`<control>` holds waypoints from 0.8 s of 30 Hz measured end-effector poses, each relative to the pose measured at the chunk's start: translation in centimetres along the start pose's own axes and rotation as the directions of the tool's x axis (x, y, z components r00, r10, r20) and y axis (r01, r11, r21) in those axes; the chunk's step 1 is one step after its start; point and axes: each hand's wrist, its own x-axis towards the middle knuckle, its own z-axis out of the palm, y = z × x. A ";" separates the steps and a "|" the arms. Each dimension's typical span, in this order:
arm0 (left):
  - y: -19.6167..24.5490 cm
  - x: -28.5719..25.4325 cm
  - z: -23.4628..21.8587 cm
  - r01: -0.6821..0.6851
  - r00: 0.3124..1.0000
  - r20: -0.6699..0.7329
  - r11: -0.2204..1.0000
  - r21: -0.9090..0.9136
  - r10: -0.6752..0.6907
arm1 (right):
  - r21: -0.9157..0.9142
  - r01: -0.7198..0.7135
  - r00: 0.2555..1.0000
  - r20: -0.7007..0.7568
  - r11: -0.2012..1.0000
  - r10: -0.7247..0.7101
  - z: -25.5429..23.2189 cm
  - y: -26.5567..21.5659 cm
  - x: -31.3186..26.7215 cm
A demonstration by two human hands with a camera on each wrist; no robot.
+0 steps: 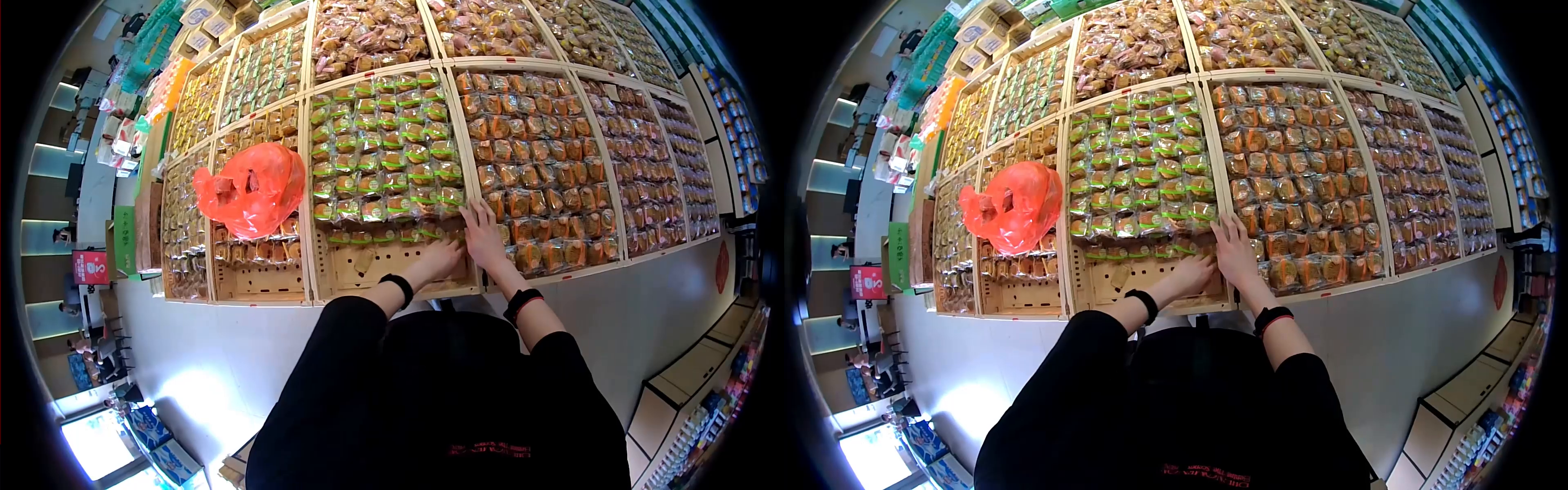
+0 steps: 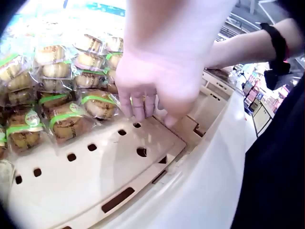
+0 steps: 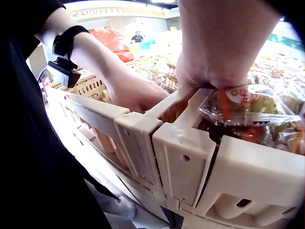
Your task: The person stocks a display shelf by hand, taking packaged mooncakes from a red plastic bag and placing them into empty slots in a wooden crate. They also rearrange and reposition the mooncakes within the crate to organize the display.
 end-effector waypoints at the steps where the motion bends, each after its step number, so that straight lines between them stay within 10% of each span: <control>1: -0.3 0.5 0.7 0.036 0.997 -0.075 0.999 0.036 -0.033 | -0.004 -0.001 1.000 0.000 1.000 0.001 0.1 0.1 0.0; 6: -1.8 2.3 3.1 0.091 0.967 -0.244 0.994 0.063 -0.073 | 0.004 0.000 1.000 -0.001 1.000 0.000 0.0 0.0 0.0; 12: -0.2 0.5 -1.8 0.251 0.967 -0.018 0.962 -0.108 -0.254 | 0.022 0.003 1.000 0.009 1.000 -0.003 -0.1 0.0 0.1; 15: -1.8 -2.0 -3.1 0.222 0.908 -0.269 0.914 -0.339 -0.321 | -0.008 0.002 1.000 0.008 1.000 -0.002 0.0 0.0 0.1; 24: -5.5 -2.9 -0.7 0.488 0.856 -0.001 0.809 -0.328 -0.516 | 0.028 -0.022 1.000 0.014 0.999 0.021 -0.3 -0.2 0.1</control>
